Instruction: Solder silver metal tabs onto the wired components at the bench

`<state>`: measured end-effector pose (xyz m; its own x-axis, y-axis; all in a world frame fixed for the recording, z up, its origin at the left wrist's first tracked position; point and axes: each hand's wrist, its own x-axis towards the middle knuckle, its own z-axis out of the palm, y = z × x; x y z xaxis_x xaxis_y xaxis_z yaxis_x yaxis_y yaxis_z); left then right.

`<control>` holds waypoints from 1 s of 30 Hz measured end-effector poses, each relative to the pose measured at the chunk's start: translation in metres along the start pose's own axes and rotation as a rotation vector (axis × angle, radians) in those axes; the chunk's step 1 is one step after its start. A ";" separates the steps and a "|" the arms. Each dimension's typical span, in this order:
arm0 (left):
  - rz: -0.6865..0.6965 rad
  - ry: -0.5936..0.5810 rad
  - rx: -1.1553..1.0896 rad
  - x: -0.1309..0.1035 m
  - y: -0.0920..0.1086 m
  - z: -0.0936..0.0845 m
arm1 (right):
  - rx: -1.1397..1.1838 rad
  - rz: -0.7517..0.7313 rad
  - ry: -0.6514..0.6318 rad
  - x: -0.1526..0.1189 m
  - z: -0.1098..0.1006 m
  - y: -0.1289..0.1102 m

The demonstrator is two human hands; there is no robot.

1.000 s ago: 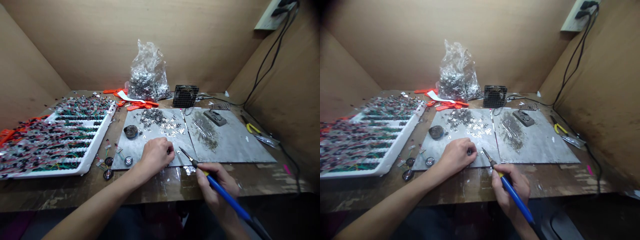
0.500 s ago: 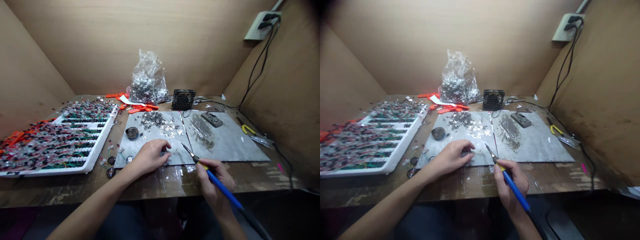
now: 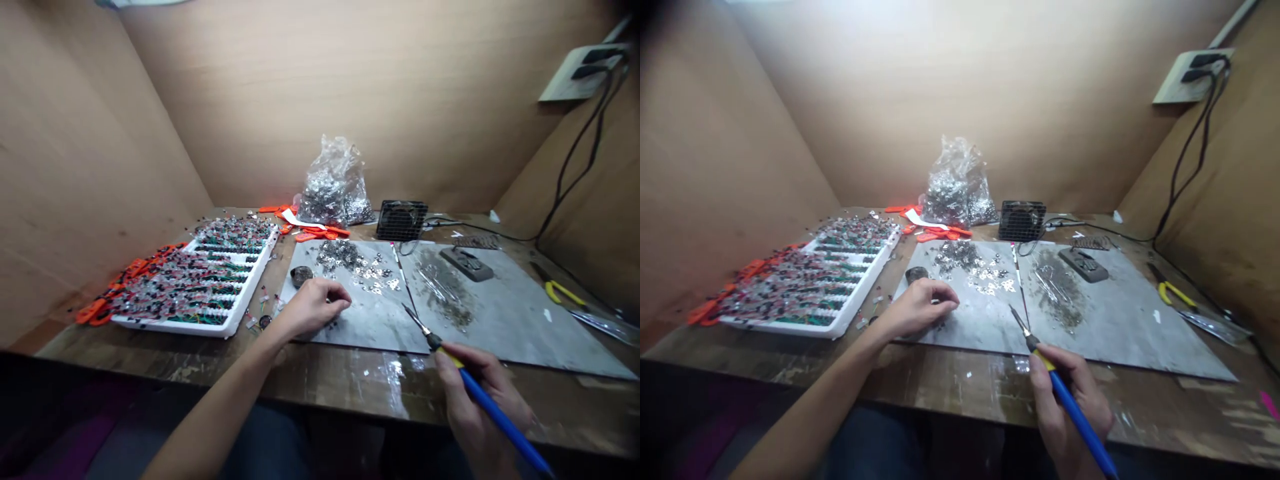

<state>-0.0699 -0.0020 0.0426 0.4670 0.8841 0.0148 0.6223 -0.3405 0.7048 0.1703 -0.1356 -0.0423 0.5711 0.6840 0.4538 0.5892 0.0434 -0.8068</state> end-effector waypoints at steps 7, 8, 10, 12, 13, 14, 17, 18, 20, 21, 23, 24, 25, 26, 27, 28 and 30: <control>-0.041 0.105 0.124 0.003 -0.011 -0.007 | 0.053 -0.019 -0.006 -0.001 0.001 0.002; -0.047 0.123 0.146 0.002 -0.011 -0.009 | 0.052 -0.020 -0.005 -0.001 0.001 0.002; -0.087 0.110 0.163 0.000 -0.011 -0.015 | 0.050 -0.018 -0.003 -0.001 0.001 0.002; -0.139 0.066 0.169 -0.003 -0.010 -0.023 | 0.053 -0.012 0.003 -0.001 0.002 0.001; -0.154 0.053 0.173 -0.004 -0.011 -0.026 | 0.057 -0.011 0.005 -0.001 0.002 0.001; -0.163 0.047 0.177 -0.004 -0.011 -0.029 | 0.060 -0.013 0.009 -0.001 0.002 0.001; -0.184 0.040 0.202 -0.004 -0.013 -0.030 | 0.056 -0.035 0.008 0.000 0.002 0.000; -0.192 0.034 0.216 -0.004 -0.013 -0.028 | 0.051 -0.041 0.007 0.000 0.002 0.000; -0.191 0.049 0.249 -0.003 -0.013 -0.025 | 0.037 -0.045 0.005 0.000 0.001 0.000; -0.180 0.055 0.254 -0.002 -0.012 -0.023 | 0.033 -0.044 0.003 0.000 0.001 0.000; -0.145 0.023 0.222 -0.002 -0.008 -0.019 | 0.038 -0.041 0.000 0.000 0.001 0.001; -0.126 -0.013 0.188 -0.002 -0.006 -0.018 | 0.042 -0.042 -0.001 0.000 0.001 0.001; -0.106 -0.057 0.148 -0.002 -0.004 -0.016 | 0.045 -0.046 -0.004 -0.001 0.001 0.001; -0.087 -0.097 0.108 -0.001 -0.002 -0.015 | 0.047 -0.052 -0.002 -0.001 0.001 0.002; -0.071 -0.118 0.075 -0.001 -0.001 -0.014 | 0.046 -0.060 0.001 -0.001 0.001 0.003; -0.065 -0.116 0.056 -0.001 -0.001 -0.013 | 0.041 -0.070 0.005 -0.001 0.001 0.003; -0.085 -0.059 0.072 0.000 -0.003 -0.011 | 0.029 -0.095 0.013 -0.001 0.001 0.003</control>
<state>-0.0788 0.0028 0.0483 0.4452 0.8913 -0.0858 0.7035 -0.2889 0.6493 0.1704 -0.1356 -0.0456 0.5208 0.6661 0.5340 0.6244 0.1294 -0.7704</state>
